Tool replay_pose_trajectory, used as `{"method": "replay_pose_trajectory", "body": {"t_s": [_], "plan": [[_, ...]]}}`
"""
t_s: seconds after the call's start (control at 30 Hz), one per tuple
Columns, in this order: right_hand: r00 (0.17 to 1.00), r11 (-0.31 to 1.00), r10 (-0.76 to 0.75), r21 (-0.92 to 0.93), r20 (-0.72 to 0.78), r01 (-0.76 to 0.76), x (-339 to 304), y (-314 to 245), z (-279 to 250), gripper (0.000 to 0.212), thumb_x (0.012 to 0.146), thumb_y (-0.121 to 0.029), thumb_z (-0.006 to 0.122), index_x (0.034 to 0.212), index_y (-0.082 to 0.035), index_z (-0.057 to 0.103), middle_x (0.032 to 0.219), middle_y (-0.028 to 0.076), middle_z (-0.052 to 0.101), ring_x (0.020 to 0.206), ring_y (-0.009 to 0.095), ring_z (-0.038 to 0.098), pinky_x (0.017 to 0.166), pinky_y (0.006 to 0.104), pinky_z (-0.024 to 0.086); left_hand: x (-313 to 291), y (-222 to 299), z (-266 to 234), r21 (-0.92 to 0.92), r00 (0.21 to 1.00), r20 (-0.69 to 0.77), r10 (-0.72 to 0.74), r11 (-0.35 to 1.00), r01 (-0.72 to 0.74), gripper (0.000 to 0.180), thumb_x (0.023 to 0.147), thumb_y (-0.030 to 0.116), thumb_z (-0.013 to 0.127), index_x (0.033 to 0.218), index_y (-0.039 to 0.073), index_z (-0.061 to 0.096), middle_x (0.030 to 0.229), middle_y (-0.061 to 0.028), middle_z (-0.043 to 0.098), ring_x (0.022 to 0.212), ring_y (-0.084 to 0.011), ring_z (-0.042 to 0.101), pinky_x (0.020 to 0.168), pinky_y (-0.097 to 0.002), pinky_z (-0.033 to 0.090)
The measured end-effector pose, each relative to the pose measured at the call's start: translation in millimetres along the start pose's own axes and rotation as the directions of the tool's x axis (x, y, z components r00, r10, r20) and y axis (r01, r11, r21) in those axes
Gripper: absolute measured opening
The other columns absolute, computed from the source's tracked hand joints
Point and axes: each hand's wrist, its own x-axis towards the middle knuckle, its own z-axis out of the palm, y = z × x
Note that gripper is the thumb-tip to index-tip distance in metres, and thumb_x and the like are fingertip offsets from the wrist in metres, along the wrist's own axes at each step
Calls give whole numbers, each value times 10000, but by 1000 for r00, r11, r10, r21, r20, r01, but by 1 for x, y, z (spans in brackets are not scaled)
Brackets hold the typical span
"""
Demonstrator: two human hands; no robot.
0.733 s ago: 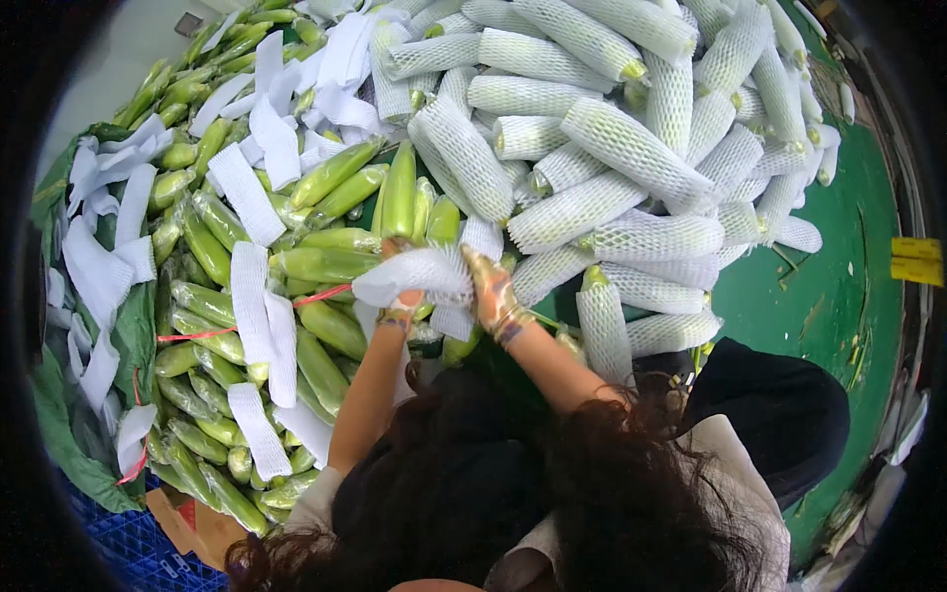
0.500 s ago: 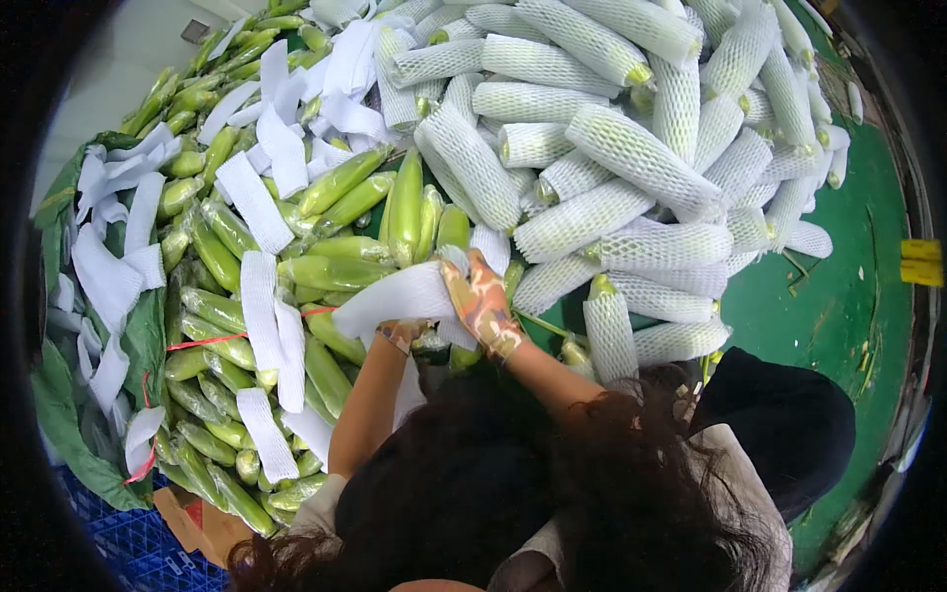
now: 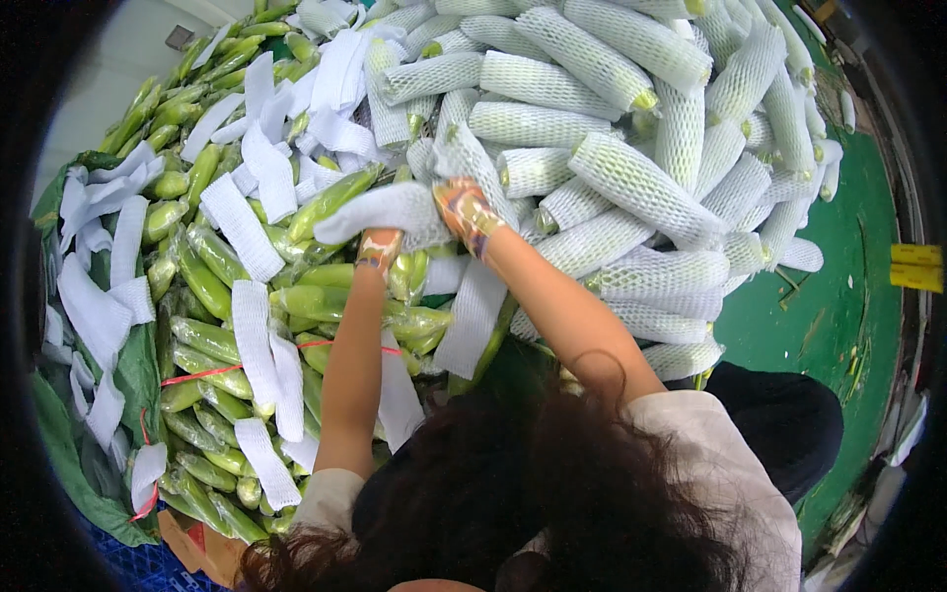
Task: The person places individual ears of corn into white protective mesh sleeves by hand and stacks them into a pile.
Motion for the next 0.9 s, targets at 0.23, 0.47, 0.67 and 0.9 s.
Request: {"method": "replay_pose_trajectory", "body": {"t_s": [0.23,0.47,0.67,0.9], "plan": [[948,981,-36,-192,-316,-27,-57,26,94,289,840,-243,406,1019,-58,537,851,155,602,717,269,596,643,342,461,-56,22,32,21,839,-544,-7,1000,22,245,788,190,511,960,17,485,852,-177,558,765,-343,554,644,-393,438],[813,888,-132,297,-567,352,-62,52,87,357,842,-320,435,1040,-38,528,1027,148,568,866,259,566,740,340,447,-29,44,38,-979,879,-20,-477,-169,-114,310,836,184,525,1037,-51,523,980,-85,581,819,-190,554,728,-326,447],[976,129,181,987,-118,95,-117,-5,31,363,856,-309,407,1085,-44,503,1097,119,526,945,237,523,818,334,411,-50,69,12,-841,999,25,-40,-540,0,428,863,305,454,1199,42,426,1119,-132,497,994,-237,490,850,-350,406],[987,-735,-143,660,73,-156,-161,-45,26,373,873,-296,374,1137,-51,473,1179,86,477,1036,211,471,909,327,369,-92,108,5,-885,786,-460,-414,146,-441,149,824,118,545,832,-26,506,671,-29,463,609,-99,407,519,-249,369]]}}
